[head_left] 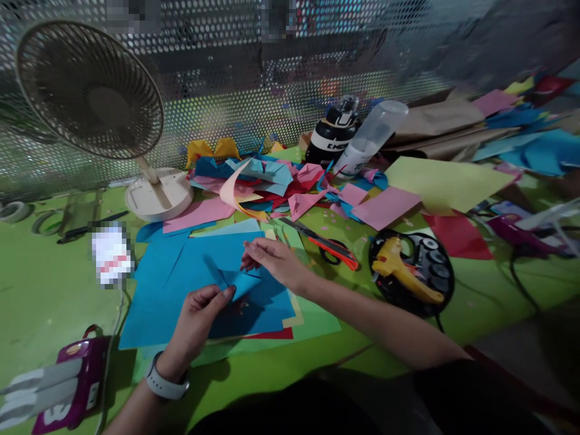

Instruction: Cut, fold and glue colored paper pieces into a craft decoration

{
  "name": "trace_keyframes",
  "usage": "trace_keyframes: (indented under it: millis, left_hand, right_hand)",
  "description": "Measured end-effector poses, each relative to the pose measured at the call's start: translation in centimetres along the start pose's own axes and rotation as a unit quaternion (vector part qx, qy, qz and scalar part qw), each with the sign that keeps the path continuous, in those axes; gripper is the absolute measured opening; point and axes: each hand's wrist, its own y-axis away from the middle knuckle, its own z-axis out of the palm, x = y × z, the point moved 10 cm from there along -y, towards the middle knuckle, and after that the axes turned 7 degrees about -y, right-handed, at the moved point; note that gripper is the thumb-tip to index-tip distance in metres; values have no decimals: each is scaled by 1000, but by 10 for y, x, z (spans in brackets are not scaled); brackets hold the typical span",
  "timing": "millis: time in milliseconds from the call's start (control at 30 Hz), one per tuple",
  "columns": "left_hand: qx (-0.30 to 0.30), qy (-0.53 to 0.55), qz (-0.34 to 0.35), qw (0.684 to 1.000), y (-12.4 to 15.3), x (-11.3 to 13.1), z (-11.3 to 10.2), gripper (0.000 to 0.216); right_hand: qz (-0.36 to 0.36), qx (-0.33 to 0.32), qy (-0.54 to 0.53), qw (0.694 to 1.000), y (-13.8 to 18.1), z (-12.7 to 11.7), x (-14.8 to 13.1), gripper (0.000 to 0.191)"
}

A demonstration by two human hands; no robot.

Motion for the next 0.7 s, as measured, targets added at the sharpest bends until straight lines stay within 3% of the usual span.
trace_keyframes:
  millis: [133,233,700]
  left_hand:
    - [51,-21,65,996,0,13,-13,31]
    - [51,-29,80,995,1,16,-13,27]
    - [83,-98,117,985,3,23,-21,27]
  right_hand:
    - [2,-33,152,988,9,9,-2,44]
    - [-6,-37,196,980,15,15,-4,42]
    - [38,-61,79,994,6,11,11,43]
